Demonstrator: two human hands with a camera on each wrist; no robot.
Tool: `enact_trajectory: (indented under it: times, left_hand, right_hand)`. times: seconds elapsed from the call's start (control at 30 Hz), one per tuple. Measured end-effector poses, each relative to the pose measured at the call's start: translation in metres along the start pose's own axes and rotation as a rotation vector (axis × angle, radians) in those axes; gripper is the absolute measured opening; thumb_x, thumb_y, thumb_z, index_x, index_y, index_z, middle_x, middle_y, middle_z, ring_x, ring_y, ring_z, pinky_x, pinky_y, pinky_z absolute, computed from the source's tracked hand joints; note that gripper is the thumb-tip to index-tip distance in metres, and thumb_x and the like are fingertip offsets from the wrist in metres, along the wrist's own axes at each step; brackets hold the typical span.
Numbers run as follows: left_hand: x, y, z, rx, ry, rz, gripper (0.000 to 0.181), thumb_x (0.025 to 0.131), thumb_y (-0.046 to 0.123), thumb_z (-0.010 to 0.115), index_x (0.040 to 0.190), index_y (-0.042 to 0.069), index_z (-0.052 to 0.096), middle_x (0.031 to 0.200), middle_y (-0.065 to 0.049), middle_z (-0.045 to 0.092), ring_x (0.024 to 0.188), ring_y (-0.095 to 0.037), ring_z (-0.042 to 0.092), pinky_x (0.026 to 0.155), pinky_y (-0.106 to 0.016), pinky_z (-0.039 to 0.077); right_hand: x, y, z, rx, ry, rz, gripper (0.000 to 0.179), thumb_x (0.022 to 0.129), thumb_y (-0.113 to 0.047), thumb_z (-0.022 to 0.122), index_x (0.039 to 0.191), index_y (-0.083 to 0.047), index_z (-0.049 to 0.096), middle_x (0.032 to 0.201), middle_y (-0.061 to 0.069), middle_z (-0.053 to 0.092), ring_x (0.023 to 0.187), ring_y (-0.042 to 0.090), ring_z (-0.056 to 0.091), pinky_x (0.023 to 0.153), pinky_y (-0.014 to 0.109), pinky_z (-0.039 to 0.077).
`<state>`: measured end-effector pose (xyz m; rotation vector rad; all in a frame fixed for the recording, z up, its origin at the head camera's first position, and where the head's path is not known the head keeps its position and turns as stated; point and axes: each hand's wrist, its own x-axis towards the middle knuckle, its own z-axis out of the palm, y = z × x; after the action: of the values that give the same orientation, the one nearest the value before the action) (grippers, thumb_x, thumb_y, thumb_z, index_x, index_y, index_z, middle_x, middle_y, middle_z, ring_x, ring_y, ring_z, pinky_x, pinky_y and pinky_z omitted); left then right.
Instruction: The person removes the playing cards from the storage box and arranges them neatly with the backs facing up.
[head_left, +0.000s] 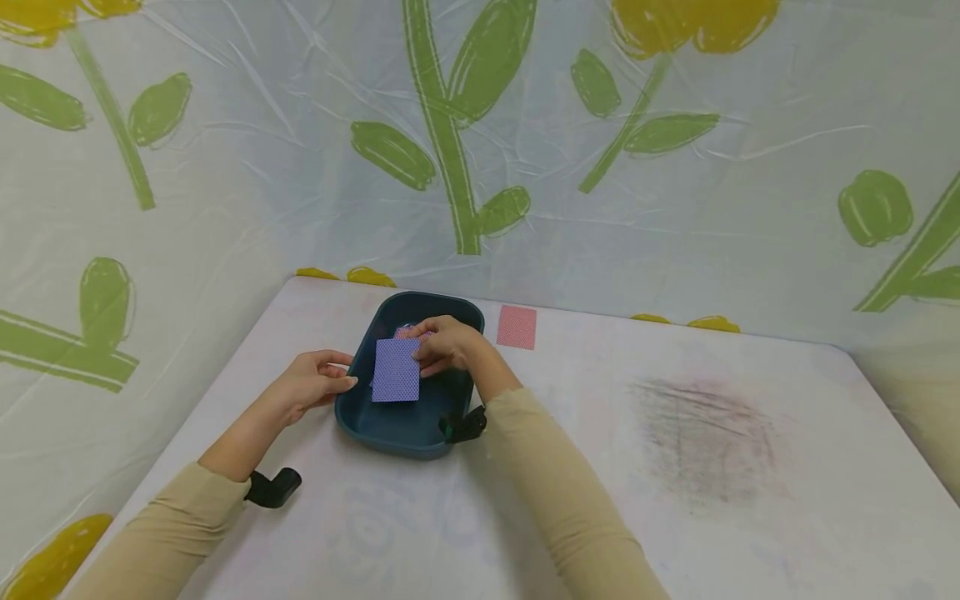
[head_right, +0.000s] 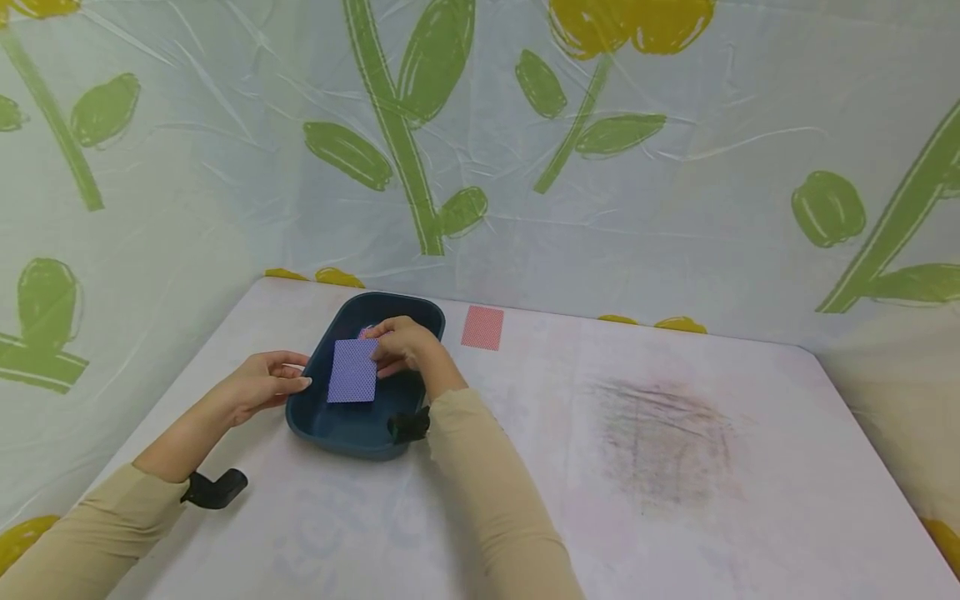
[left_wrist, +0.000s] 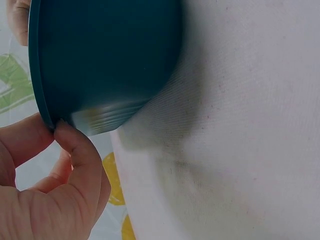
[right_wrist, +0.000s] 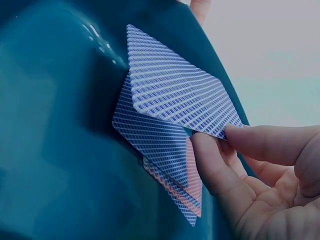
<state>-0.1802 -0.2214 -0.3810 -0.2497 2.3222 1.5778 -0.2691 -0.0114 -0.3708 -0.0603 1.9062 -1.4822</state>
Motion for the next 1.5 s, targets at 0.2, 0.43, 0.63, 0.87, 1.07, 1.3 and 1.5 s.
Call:
enact_trajectory:
  times: [0.2, 0.43, 0.63, 0.87, 1.07, 1.3, 1.5]
  left_hand:
    - [0.0, 0.001, 0.001, 0.006, 0.003, -0.003, 0.047, 0.089, 0.007, 0.062, 0.13, -0.007, 0.042, 0.091, -0.007, 0.049, 0.08, -0.016, 0.051, 0.069, -0.023, 0.048]
    - [0.0, 0.0, 0.0, 0.004, 0.006, 0.007, 0.047, 0.088, 0.006, 0.062, 0.129, -0.008, 0.043, 0.089, -0.007, 0.049, 0.079, -0.015, 0.05, 0.068, -0.023, 0.048]
    - [0.001, -0.001, 0.001, 0.0, 0.003, 0.018, 0.046, 0.088, 0.005, 0.062, 0.128, -0.008, 0.043, 0.088, -0.006, 0.049, 0.078, -0.015, 0.05, 0.067, -0.023, 0.047]
    - [0.0, -0.002, -0.001, -0.01, -0.003, 0.025, 0.046, 0.088, 0.006, 0.062, 0.128, -0.008, 0.043, 0.086, -0.004, 0.05, 0.076, -0.013, 0.05, 0.066, -0.024, 0.047]
    - [0.0, -0.001, -0.001, -0.006, 0.006, 0.014, 0.047, 0.088, 0.007, 0.063, 0.128, -0.007, 0.044, 0.088, -0.005, 0.051, 0.077, -0.014, 0.05, 0.066, -0.024, 0.047]
    - [0.0, -0.002, -0.001, -0.022, -0.006, 0.023, 0.047, 0.088, 0.006, 0.062, 0.128, -0.008, 0.043, 0.087, -0.004, 0.051, 0.077, -0.013, 0.05, 0.066, -0.024, 0.047]
    - [-0.001, -0.001, -0.001, -0.022, -0.005, 0.025, 0.046, 0.088, 0.005, 0.062, 0.128, -0.008, 0.043, 0.086, -0.004, 0.051, 0.076, -0.013, 0.05, 0.066, -0.024, 0.046]
  right_hand:
    - [-0.005, -0.001, -0.006, 0.007, -0.02, -0.017, 0.038, 0.083, 0.013, 0.055, 0.119, 0.0, 0.054, 0.089, 0.015, 0.056, 0.07, 0.021, 0.059, 0.073, 0.04, 0.053]
    - [-0.012, -0.002, -0.014, 0.004, -0.028, -0.052, 0.04, 0.082, 0.012, 0.055, 0.12, -0.001, 0.054, 0.092, 0.015, 0.056, 0.071, 0.022, 0.059, 0.069, 0.038, 0.054]
    - [-0.017, -0.001, -0.019, 0.004, -0.032, -0.084, 0.04, 0.082, 0.011, 0.054, 0.121, 0.0, 0.053, 0.093, 0.015, 0.057, 0.074, 0.023, 0.06, 0.078, 0.044, 0.051]
    - [-0.021, -0.003, -0.024, 0.078, -0.039, -0.123, 0.04, 0.084, 0.012, 0.054, 0.123, 0.001, 0.051, 0.091, 0.012, 0.059, 0.075, 0.022, 0.06, 0.073, 0.041, 0.052]
    - [-0.023, -0.001, -0.031, 0.149, -0.006, -0.169, 0.043, 0.087, 0.011, 0.053, 0.128, 0.001, 0.048, 0.094, 0.012, 0.058, 0.079, 0.021, 0.058, 0.069, 0.035, 0.053]
    - [-0.028, 0.002, -0.043, 0.162, 0.0, -0.19, 0.044, 0.088, 0.009, 0.052, 0.131, 0.001, 0.045, 0.096, 0.01, 0.058, 0.08, 0.019, 0.058, 0.074, 0.036, 0.052]
    - [-0.031, 0.003, -0.053, 0.183, 0.029, -0.178, 0.046, 0.089, 0.008, 0.052, 0.133, -0.001, 0.044, 0.093, 0.009, 0.054, 0.077, 0.018, 0.057, 0.067, 0.029, 0.052]
